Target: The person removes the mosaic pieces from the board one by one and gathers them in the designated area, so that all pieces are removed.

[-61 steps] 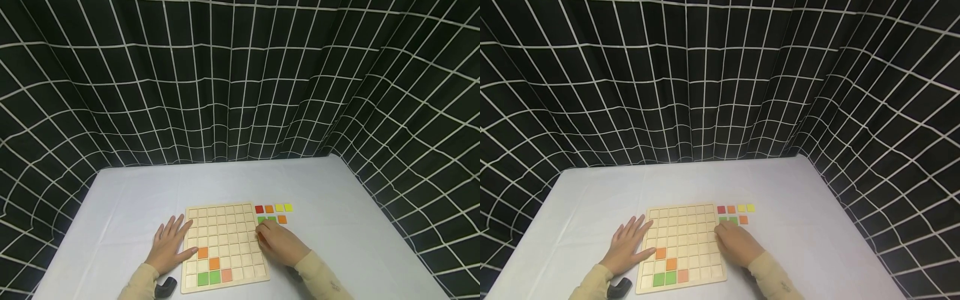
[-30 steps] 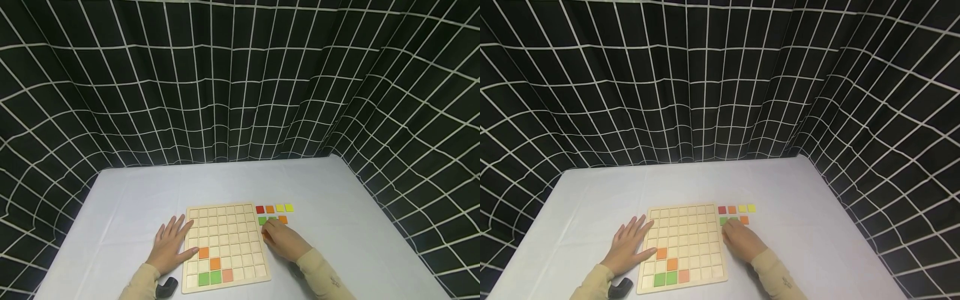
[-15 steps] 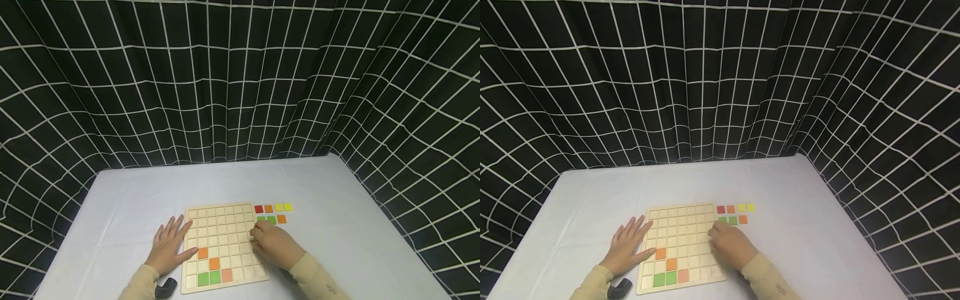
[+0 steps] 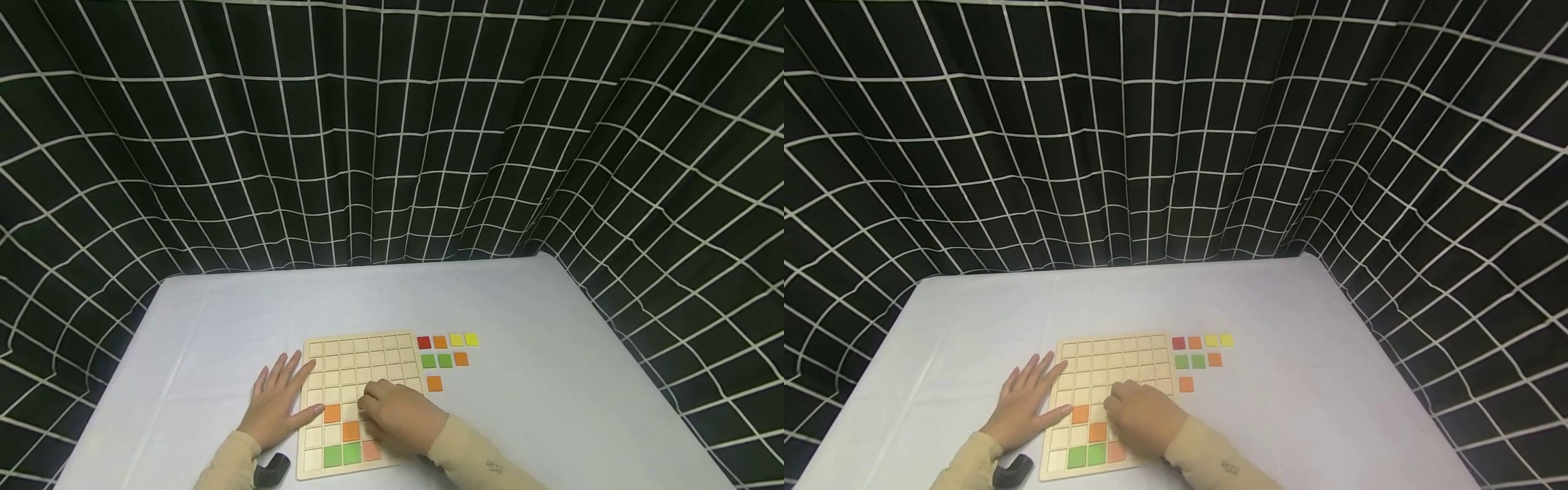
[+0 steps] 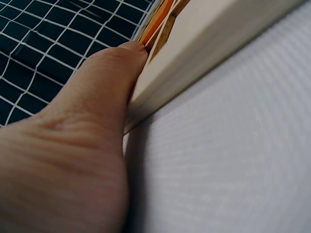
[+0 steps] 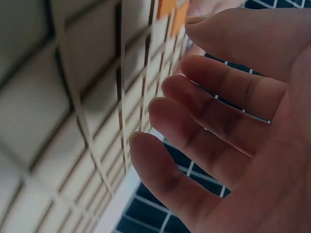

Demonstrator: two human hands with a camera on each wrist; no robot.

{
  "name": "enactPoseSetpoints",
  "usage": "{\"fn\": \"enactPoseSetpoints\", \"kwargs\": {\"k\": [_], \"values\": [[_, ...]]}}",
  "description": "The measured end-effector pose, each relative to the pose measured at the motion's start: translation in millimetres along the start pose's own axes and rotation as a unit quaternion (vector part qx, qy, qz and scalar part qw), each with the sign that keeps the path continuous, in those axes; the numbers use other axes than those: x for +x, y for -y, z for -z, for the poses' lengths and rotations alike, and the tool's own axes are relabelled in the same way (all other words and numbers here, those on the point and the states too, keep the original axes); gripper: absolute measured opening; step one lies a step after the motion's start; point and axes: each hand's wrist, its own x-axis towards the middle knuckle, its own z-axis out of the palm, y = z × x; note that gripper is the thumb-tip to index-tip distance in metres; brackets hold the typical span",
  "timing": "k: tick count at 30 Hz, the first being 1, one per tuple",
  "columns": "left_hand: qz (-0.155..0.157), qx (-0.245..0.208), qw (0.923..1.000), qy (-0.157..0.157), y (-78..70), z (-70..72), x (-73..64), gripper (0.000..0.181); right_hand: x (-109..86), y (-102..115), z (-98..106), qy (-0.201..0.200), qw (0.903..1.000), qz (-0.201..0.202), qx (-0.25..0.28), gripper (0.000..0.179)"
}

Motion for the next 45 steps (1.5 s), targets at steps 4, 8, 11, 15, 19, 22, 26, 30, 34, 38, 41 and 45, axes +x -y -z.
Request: {"fn": "enactPoseSetpoints", "kwargs": {"k": [4, 8, 11, 15, 19, 22, 26, 30, 34, 38, 41, 45], "values": [[0.003, -0.002, 1.0000, 0.008, 2.9, -2.9, 1.1, 0.080, 4.1, 8.9, -7.7, 0.008, 0.9999, 0.011, 0.000, 0.010], [0.001, 0.007, 1.0000, 0.007, 5.6, -5.3, 1.6, 0.081, 5.2, 14.0, -11.5, 0.011, 0.9999, 0.013, 0.000, 0.011], [-0.004, 0.007, 1.0000, -0.002, 5.7, -5.4, 1.3, 0.081, 6.7, 15.0, -12.1, 0.015, 0.9998, 0.009, 0.000, 0.011], [-0.010, 0.001, 0.9999, -0.012, 4.9, -5.1, 0.9, 0.080, 9.3, 16.1, -12.7, 0.025, 0.9996, 0.016, 0.006, 0.010], [-0.009, -0.001, 0.9999, -0.012, 5.7, -5.8, 1.0, 0.080, 11.5, 17.5, -13.8, 0.037, 0.9988, 0.030, 0.014, 0.011], [-0.004, 0.004, 1.0000, -0.005, 7.3, -6.9, 1.0, 0.081, 12.6, 17.2, -13.5, 0.049, 0.9977, 0.042, 0.020, 0.017], [0.000, 0.010, 1.0000, 0.001, 9.6, -8.2, 1.2, 0.082, 13.2, 15.7, -11.5, 0.056, 0.9956, 0.065, 0.037, 0.022], [0.000, 0.010, 0.9999, 0.002, 10.6, -9.1, 1.4, 0.082, 12.2, 14.5, -9.8, 0.063, 0.9937, 0.074, 0.055, 0.021], [0.001, 0.009, 1.0000, 0.003, 10.2, -9.8, 1.6, 0.082, 11.0, 13.2, -10.5, 0.067, 0.9930, 0.073, 0.064, 0.020], [0.003, 0.007, 1.0000, 0.003, 8.0, -8.5, 1.6, 0.082, 11.1, 12.2, -11.8, 0.063, 0.9926, 0.080, 0.066, 0.019], [0.004, 0.008, 1.0000, 0.003, 6.6, -7.5, 1.7, 0.082, 10.9, 11.5, -11.5, 0.059, 0.9919, 0.090, 0.068, 0.022], [0.004, 0.006, 1.0000, 0.003, 5.0, -5.7, 1.6, 0.082, 8.8, 10.5, -9.8, 0.055, 0.9917, 0.097, 0.064, 0.026]]}}
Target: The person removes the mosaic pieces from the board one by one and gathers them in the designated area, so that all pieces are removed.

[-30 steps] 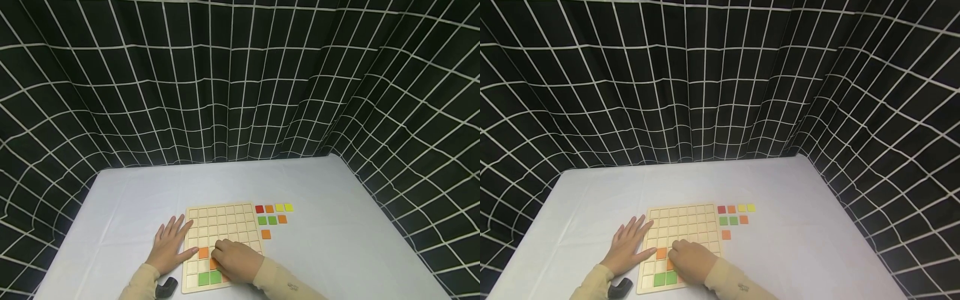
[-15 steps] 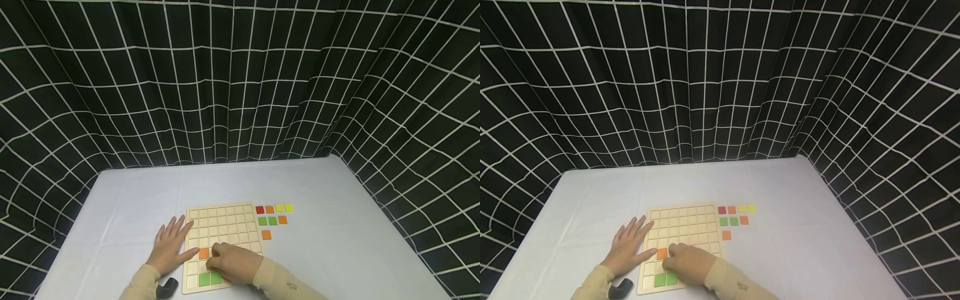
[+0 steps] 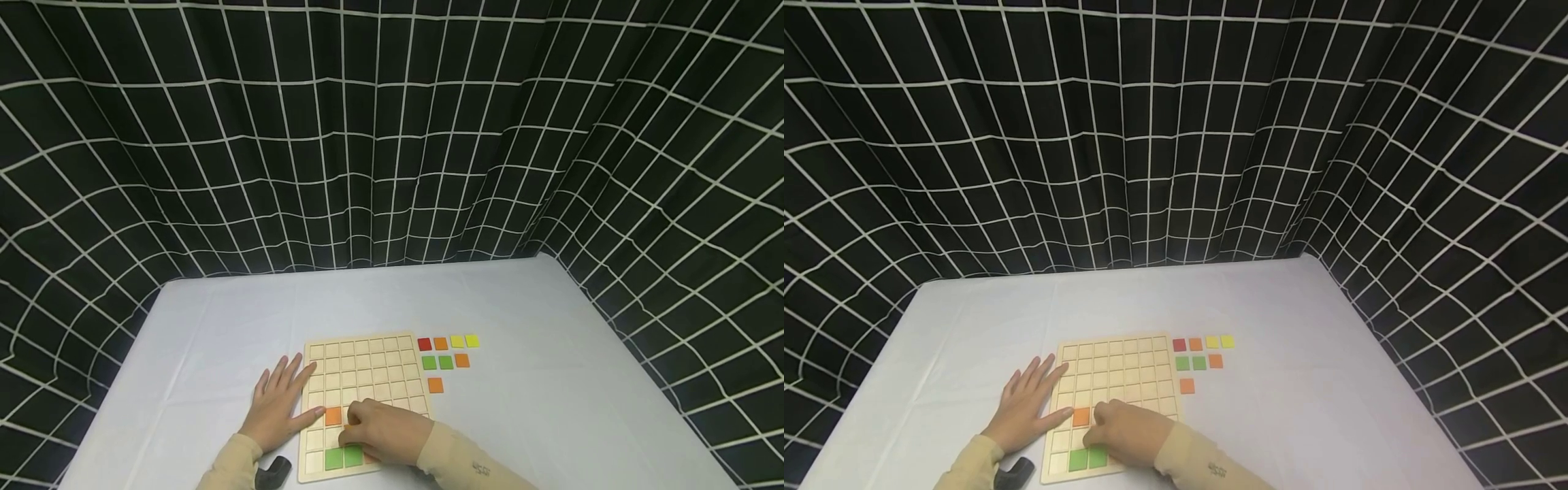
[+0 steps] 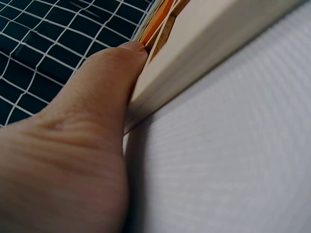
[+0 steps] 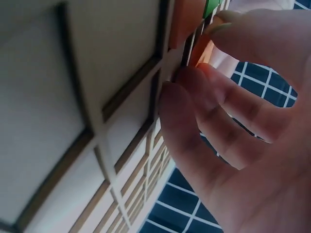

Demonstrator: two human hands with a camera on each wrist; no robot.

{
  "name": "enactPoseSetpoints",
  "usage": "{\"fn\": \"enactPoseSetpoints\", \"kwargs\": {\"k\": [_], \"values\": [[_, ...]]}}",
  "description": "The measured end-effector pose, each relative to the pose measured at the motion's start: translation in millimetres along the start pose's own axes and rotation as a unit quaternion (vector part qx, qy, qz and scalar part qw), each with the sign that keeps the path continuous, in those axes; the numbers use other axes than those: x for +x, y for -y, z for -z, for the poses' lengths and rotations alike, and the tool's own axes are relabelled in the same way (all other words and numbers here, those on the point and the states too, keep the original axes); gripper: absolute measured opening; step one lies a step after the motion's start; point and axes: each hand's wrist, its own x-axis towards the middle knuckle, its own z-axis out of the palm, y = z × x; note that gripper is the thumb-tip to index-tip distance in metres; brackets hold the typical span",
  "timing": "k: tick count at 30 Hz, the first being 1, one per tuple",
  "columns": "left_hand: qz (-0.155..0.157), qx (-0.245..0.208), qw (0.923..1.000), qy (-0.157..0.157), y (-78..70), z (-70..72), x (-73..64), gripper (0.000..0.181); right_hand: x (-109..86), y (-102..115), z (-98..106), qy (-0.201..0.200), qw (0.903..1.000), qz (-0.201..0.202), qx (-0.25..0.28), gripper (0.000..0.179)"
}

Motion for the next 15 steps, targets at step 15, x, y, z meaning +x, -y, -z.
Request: {"fn": "enactPoseSetpoints", "kwargs": {"k": [15], "values": [[-0.005, 0.002, 1.0000, -0.001, 2.9, -1.8, -0.8, 0.081, -3.9, 0.2, -1.3, -0.012, 0.9997, -0.022, -0.004, 0.017]]}}
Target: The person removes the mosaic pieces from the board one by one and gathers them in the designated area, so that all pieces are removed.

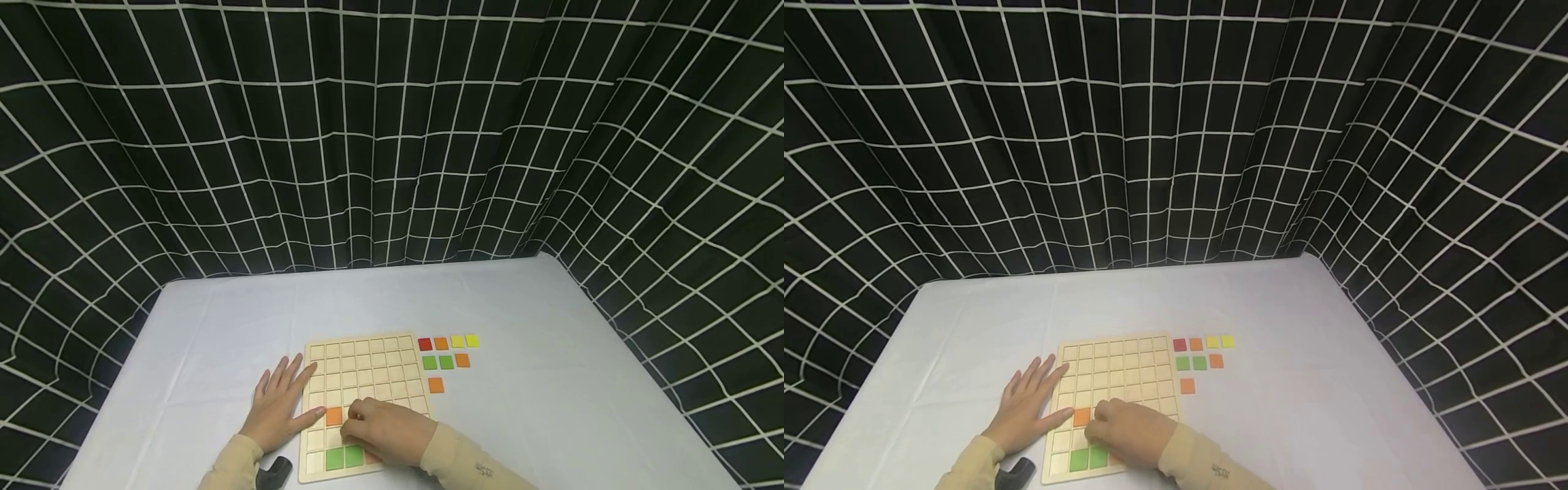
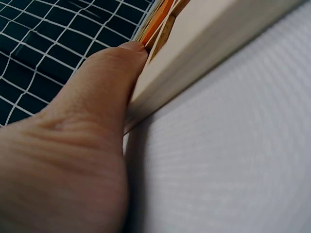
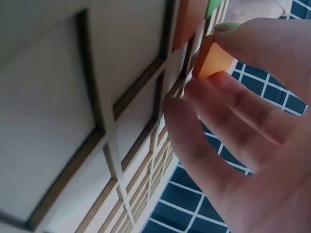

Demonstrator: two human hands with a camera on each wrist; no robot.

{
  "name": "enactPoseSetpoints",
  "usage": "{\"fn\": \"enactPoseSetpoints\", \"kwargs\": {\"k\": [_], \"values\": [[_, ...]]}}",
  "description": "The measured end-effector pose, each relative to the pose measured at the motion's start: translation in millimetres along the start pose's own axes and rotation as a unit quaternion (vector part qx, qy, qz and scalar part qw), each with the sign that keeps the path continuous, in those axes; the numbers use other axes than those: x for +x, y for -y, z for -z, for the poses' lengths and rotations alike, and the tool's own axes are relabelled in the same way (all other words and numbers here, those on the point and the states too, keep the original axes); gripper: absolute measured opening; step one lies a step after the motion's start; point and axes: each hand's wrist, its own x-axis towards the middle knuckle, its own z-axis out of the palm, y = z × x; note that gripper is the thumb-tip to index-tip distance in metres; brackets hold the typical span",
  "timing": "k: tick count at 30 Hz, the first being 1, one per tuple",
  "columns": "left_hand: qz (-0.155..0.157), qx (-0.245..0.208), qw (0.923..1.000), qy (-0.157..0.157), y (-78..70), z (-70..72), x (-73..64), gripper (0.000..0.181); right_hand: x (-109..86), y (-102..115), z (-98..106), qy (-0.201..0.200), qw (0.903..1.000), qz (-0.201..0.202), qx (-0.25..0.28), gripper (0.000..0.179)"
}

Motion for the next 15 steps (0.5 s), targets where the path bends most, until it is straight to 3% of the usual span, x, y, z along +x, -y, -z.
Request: {"fn": "enactPoseSetpoints", "kwargs": {"k": [8, 15], "values": [[-0.007, 0.006, 0.9999, -0.012, 0.0, -2.5, 0.1, 0.082, -9.6, -7.3, 3.3, -0.048, 0.9968, -0.063, 0.008, 0.008], [-0.001, 0.008, 0.9999, -0.007, -0.1, -2.7, 0.4, 0.082, -30.5, -24.3, 9.1, -0.057, 0.9921, -0.109, 0.025, 0.010]]}}
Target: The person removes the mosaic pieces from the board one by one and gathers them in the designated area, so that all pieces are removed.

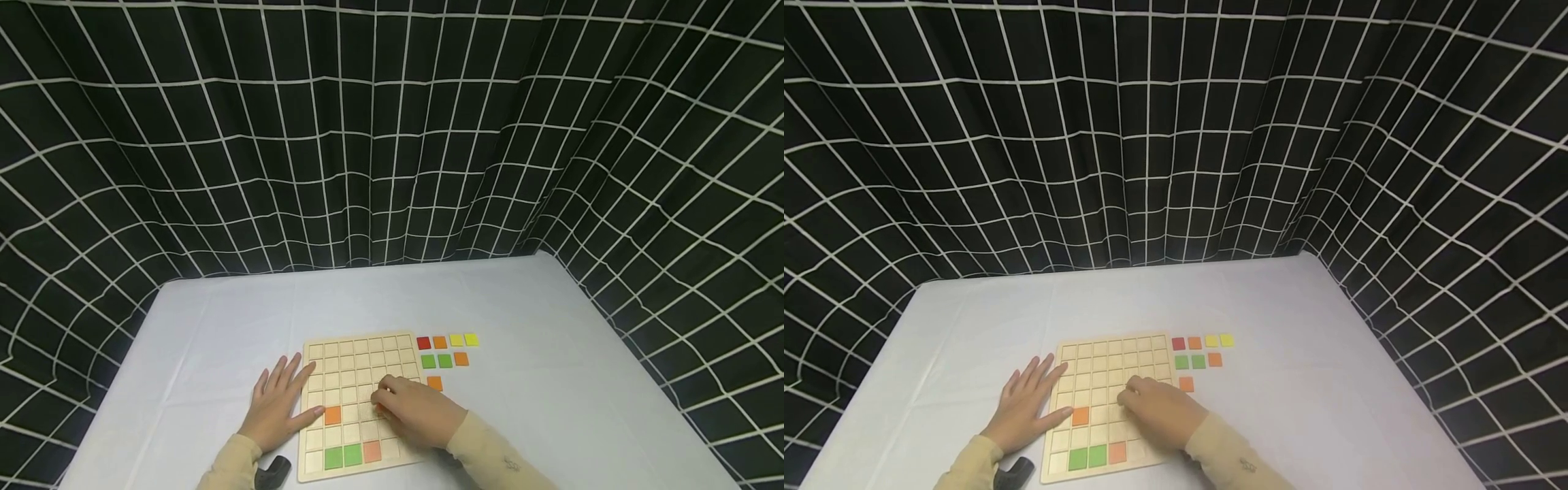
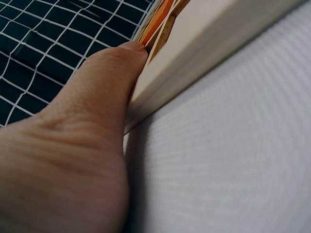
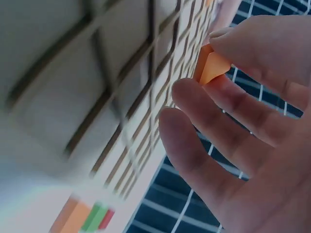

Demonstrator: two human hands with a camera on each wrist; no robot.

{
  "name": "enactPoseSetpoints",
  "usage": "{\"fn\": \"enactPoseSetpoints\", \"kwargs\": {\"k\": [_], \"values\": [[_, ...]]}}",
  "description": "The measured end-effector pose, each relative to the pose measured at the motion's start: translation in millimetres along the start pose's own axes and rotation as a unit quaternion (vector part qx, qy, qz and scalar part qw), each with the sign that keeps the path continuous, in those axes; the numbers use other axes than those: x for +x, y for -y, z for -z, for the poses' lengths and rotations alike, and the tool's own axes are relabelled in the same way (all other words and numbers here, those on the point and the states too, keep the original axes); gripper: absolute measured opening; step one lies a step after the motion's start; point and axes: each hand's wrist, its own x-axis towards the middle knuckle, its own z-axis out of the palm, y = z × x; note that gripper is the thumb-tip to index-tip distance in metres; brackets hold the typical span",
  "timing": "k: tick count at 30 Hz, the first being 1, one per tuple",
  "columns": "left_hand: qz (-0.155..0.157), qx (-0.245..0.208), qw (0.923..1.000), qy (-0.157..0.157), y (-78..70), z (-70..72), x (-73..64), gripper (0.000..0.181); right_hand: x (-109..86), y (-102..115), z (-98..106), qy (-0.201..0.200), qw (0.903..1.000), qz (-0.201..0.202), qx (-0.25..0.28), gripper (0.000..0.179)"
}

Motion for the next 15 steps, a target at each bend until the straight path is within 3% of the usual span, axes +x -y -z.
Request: {"fn": "enactPoseSetpoints", "kwargs": {"k": [6, 15], "values": [[0.002, -0.001, 0.9999, 0.010, -0.2, 1.4, -0.3, 0.082, -20.4, -24.1, 9.6, 0.010, 0.9987, -0.047, 0.016, 0.012], [-0.007, -0.015, 0.9999, -0.003, -0.8, 2.5, -0.6, 0.081, -45.7, -51.9, 19.4, 0.016, 0.9909, -0.133, 0.015, 0.020]]}}
